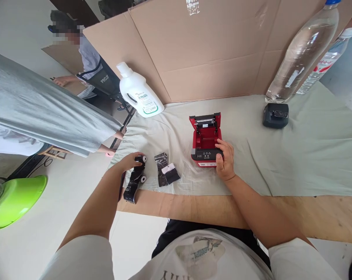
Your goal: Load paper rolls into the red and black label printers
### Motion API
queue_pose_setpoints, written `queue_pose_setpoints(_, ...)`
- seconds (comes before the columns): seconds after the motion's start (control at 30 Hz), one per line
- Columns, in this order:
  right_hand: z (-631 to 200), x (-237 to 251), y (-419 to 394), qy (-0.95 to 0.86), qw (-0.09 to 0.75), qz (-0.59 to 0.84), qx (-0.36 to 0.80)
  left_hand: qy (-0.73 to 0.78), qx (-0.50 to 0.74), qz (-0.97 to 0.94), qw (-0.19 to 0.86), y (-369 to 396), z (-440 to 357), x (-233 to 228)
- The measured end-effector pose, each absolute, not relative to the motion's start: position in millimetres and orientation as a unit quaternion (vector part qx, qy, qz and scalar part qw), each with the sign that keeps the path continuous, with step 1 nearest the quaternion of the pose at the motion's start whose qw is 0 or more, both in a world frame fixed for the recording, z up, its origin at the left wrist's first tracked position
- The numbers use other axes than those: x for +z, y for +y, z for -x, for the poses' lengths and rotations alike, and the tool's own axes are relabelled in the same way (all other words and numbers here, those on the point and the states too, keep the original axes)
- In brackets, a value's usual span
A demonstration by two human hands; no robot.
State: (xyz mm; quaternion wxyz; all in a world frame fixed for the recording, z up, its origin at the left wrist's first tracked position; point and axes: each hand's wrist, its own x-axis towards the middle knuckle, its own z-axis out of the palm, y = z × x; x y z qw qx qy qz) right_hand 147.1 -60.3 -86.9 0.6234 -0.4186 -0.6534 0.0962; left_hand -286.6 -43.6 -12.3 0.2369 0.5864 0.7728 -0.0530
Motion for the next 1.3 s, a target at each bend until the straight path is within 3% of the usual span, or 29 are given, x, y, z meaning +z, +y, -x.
queue_pose_setpoints(0.13,-147.3,-87.9,-59.8,-0.652,0.625,0.417,0.101,0.754,-0.056,-0.643,0.121,-42.4,248.1,-17.5)
queue_pose_setpoints(0.4,-148.3,-85.9,-60.4,-0.657,0.615,0.425,0.097,0.671,-0.074,-0.724,0.138,-31.9,181.2,-34.2)
queue_pose_setpoints(0.57,-148.6,-85.7,-60.0,-0.657,0.615,0.424,0.099,0.683,-0.097,-0.709,0.143,-32.1,181.0,-1.8)
queue_pose_setpoints(0.63,-148.4,-85.9,-60.3,-0.656,0.614,0.427,0.102,0.653,-0.086,-0.72,0.218,-37.6,182.5,28.0)
queue_pose_setpoints(0.8,-148.4,-86.1,-61.3,-0.651,0.613,0.431,0.119,0.367,-0.011,-0.711,0.599,-56.2,156.4,94.1)
queue_pose_setpoints(0.87,-148.9,-86.0,-61.1,-0.652,0.613,0.43,0.12,0.314,0.022,-0.687,0.655,-55.8,129.9,98.3)
queue_pose_setpoints(1.07,-150.1,-85.3,-62.1,-0.656,0.604,0.436,0.123,0.354,0.191,-0.759,0.512,-13.1,38.3,44.1)
queue_pose_setpoints(1.3,-148.0,-86.2,-65.5,-0.641,0.614,0.437,0.144,0.485,-0.018,-0.848,0.213,22.9,-8.9,20.6)
